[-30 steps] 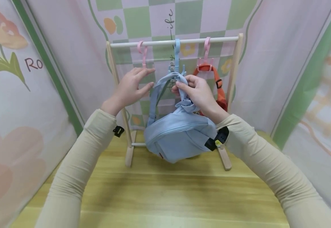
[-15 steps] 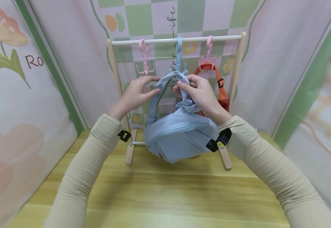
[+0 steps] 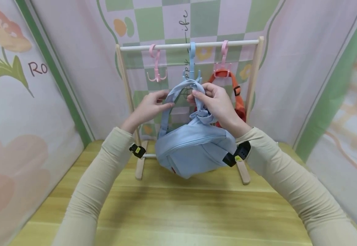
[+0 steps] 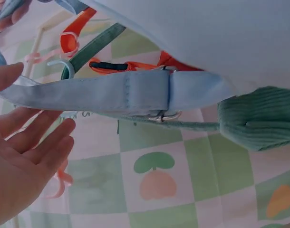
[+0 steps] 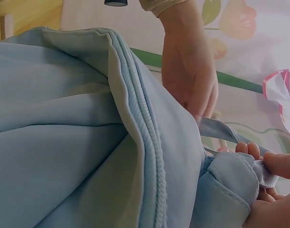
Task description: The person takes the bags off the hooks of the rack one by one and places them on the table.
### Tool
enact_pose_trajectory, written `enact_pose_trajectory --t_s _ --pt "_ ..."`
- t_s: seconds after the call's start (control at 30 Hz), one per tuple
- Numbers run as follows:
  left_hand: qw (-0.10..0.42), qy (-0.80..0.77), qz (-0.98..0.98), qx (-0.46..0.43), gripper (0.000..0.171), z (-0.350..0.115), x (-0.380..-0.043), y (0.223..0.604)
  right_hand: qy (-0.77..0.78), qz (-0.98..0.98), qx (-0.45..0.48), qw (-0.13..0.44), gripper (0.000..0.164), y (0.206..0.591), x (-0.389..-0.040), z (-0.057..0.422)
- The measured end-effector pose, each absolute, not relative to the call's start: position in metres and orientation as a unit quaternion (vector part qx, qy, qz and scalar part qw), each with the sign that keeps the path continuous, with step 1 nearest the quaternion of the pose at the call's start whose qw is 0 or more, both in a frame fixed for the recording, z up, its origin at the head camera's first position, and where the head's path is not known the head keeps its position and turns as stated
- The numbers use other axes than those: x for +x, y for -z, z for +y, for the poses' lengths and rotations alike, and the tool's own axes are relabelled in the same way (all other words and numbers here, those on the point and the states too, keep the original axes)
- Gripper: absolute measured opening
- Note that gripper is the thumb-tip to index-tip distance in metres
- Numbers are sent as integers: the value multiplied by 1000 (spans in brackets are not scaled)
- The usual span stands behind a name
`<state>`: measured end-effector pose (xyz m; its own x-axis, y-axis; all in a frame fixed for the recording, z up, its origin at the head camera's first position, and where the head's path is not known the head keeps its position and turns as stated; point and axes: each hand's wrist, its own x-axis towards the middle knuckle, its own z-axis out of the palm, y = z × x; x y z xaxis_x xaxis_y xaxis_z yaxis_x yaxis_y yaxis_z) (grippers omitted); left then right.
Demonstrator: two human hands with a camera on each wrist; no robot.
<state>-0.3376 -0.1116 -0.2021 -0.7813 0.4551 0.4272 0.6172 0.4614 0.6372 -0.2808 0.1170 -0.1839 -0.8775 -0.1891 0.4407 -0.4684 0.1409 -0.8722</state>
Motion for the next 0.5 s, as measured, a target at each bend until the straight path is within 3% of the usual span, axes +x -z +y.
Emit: enact_pose_trajectory --t_s 0.27,0.5 --pt "56 431 -853 -291 21 -106 -339 208 -618 -750 209 114 31 186 -277 121" --pt "-2 489 -824 -285 15 -103 -335 209 -627 -745 201 112 29 192 -277 128"
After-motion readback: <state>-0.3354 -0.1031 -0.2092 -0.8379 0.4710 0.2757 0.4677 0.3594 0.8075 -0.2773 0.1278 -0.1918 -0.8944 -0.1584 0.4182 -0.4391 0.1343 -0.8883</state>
